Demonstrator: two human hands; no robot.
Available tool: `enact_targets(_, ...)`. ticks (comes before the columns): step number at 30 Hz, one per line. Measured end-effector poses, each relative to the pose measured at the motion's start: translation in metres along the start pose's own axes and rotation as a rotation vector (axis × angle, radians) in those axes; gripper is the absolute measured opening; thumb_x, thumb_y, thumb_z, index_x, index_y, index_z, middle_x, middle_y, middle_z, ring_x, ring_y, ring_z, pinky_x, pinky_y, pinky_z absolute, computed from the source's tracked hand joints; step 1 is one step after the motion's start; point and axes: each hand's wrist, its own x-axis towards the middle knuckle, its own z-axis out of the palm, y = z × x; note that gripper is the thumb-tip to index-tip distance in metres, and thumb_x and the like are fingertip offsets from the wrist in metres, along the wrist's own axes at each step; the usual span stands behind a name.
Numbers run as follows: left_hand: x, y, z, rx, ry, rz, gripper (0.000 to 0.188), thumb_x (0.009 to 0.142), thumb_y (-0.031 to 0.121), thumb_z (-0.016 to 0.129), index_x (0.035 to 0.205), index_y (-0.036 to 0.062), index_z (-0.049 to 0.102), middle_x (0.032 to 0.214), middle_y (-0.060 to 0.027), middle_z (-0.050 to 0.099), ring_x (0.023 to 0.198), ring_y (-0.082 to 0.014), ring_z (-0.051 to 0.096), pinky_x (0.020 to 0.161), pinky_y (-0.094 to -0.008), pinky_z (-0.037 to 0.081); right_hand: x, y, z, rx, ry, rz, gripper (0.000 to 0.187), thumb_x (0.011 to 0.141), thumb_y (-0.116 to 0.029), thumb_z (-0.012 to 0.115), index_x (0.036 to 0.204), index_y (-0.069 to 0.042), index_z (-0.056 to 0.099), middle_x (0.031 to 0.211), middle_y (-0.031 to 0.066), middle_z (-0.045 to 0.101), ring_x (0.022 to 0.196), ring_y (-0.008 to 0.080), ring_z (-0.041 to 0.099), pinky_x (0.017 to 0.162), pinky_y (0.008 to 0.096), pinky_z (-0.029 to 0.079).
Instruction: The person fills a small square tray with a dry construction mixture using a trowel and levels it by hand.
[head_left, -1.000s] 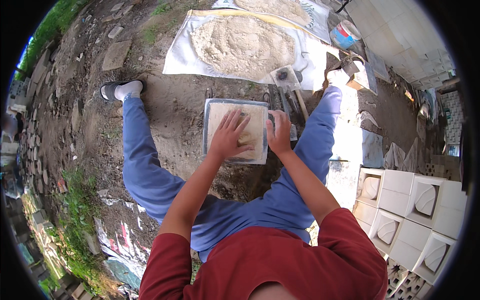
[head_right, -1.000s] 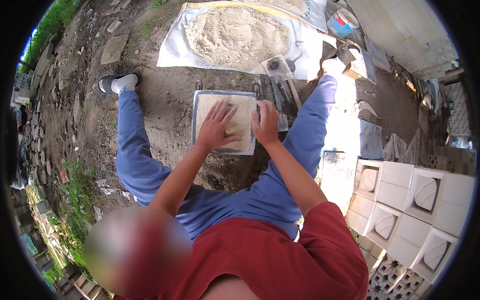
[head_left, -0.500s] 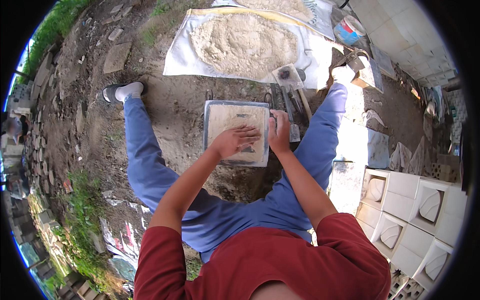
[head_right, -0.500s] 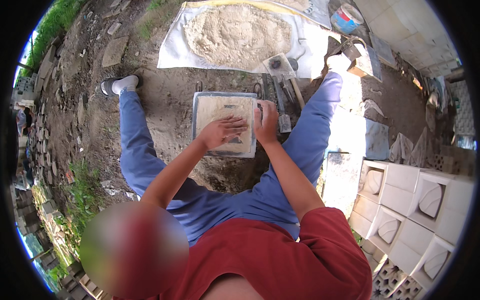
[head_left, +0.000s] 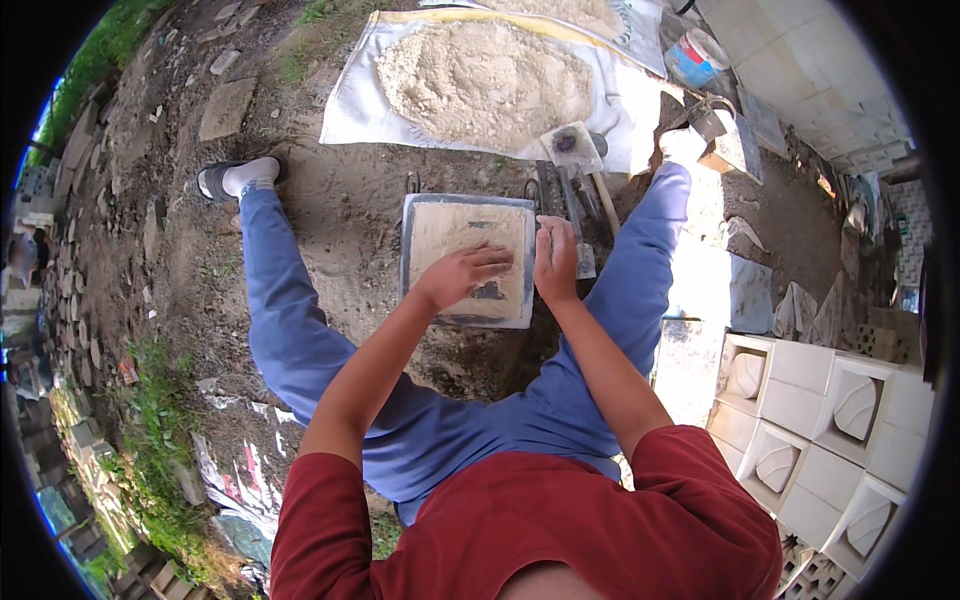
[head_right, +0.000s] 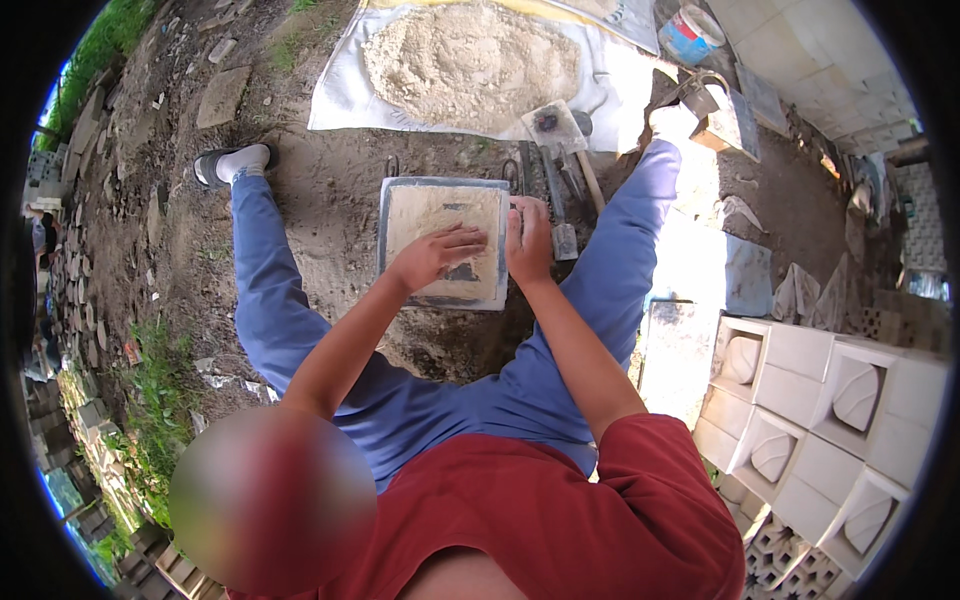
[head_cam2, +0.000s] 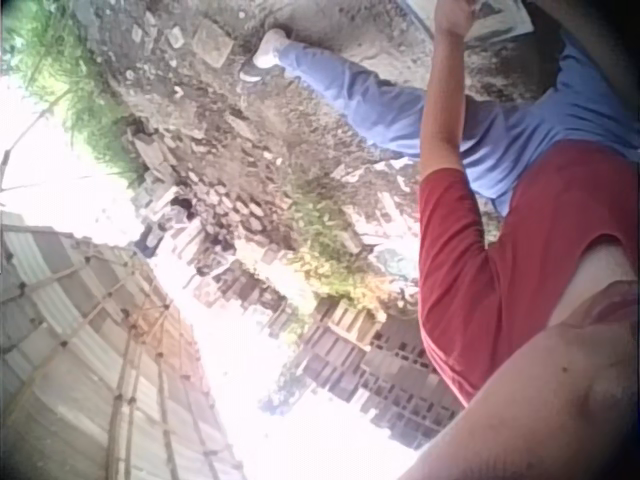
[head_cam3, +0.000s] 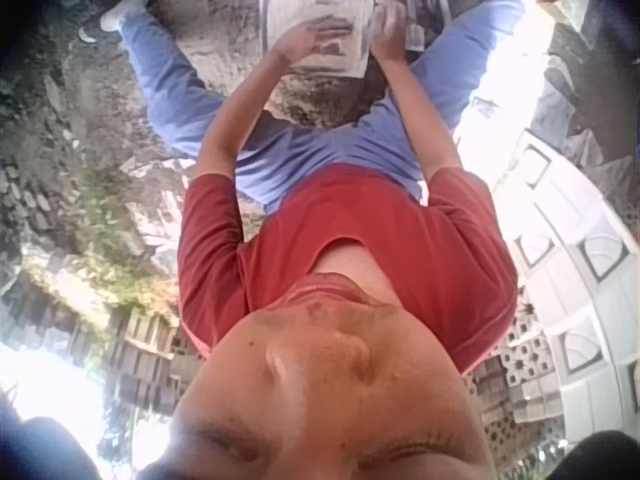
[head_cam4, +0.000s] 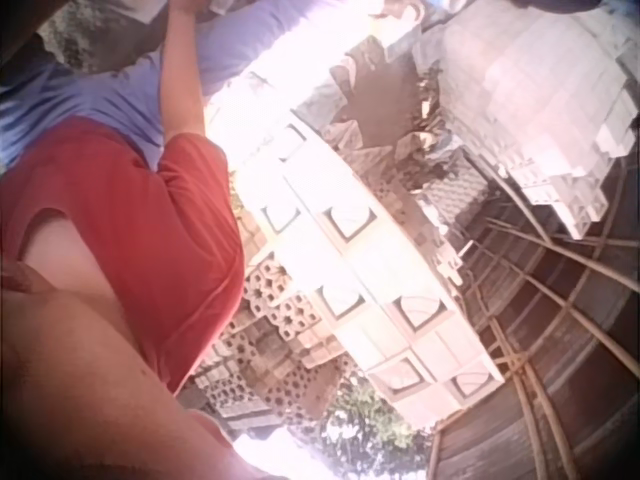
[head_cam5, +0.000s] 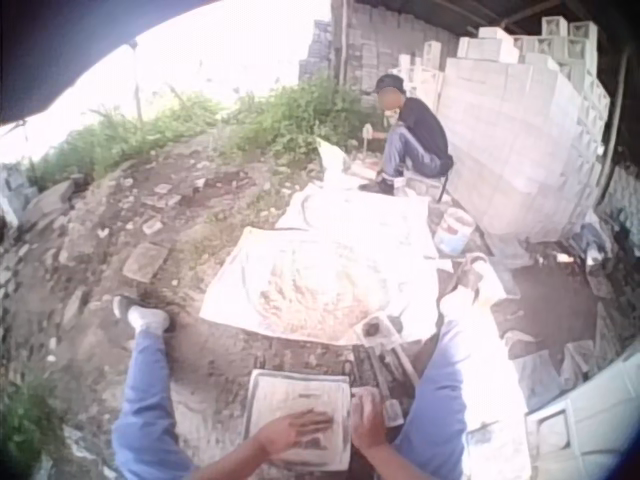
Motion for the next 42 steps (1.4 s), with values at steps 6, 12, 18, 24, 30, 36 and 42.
enact_targets(6,-0.001,0.004,0.0,-0.112,0.263,-0.197,0.063,0.082,-0.007,0.062,0.142,0.0099,0.066,0.15,-0.0125,0.061,0.134,-0.0325,0.061,0.121,-0.0445,0.044,-0.005,-0.021,0.004,0.072,-0.031,0.012,0.026,0.11,-0.021,0.051,0.12,0.001,0.061,0.118,0.0203,0.061,0.113,0.0398,0.06,0.102,0.0444,0.046)
enact_targets(12,-0.008,-0.023,0.012,-0.654,0.743,-0.332,0.035,0.11,0.005,0.054,0.143,-0.002,0.062,0.147,-0.0156,0.063,0.134,-0.0275,0.062,0.117,-0.0364,0.046,-0.008,-0.044,0.019,0.248,-0.072,0.105,0.026,0.11,-0.022,0.051,0.12,0.001,0.06,0.117,0.0197,0.061,0.112,0.0391,0.059,0.102,0.0438,0.046)
enact_targets(18,-0.004,-0.027,0.006,-1.374,1.056,-0.479,0.044,0.112,0.013,0.053,0.151,-0.0051,0.049,0.159,-0.0144,0.051,0.146,-0.0251,0.051,0.124,-0.0364,0.038,-0.017,-0.054,0.037,0.218,-0.245,0.034,0.032,0.106,-0.024,0.059,0.128,-0.001,0.06,0.13,0.0197,0.062,0.126,0.0404,0.057,0.109,0.0479,0.044)
enact_targets(24,-0.015,-0.031,-0.019,-1.519,1.152,-0.498,0.055,0.11,0.012,0.057,0.158,-0.0041,0.038,0.163,-0.0169,0.045,0.15,-0.0289,0.045,0.126,-0.0408,0.036,-0.016,-0.058,0.056,-0.12,-0.518,-0.372,0.051,0.101,-0.028,0.066,0.147,-0.009,0.055,0.149,0.0169,0.055,0.145,0.0343,0.047,0.125,0.0507,0.035)
enact_targets(30,-0.022,-0.036,-0.023,-1.524,1.156,-0.474,0.061,0.107,0.013,0.063,0.16,-0.0033,0.036,0.166,-0.0152,0.041,0.151,-0.0261,0.044,0.127,-0.0396,0.036,-0.012,-0.039,0.066,-0.084,-0.714,-0.529,0.046,0.095,-0.016,0.065,0.14,-0.006,0.063,0.15,0.0129,0.058,0.146,0.0315,0.048,0.126,0.0473,0.036)
enact_targets(36,-0.039,-0.037,-0.021,-1.564,1.172,-0.466,0.065,0.107,0.012,0.061,0.163,-0.0012,0.03,0.167,-0.0132,0.039,0.151,-0.0237,0.044,0.127,-0.038,0.035,-0.004,-0.033,0.05,0.081,-0.848,-0.644,0.047,0.084,-0.005,0.064,0.131,-0.005,0.069,0.148,0.0096,0.061,0.146,0.0278,0.05,0.127,0.045,0.037)
enact_targets(42,-0.029,-0.03,-0.02,-1.637,1.17,-0.431,0.067,0.109,0.023,0.06,0.164,0.0012,0.029,0.168,-0.0106,0.038,0.154,-0.0232,0.04,0.128,-0.0379,0.034,-0.003,-0.019,0.039,0.072,-0.844,-0.717,0.043,0.086,0.0,0.061,0.127,-0.007,0.072,0.144,0.0068,0.065,0.143,0.027,0.054,0.126,0.0424,0.039)
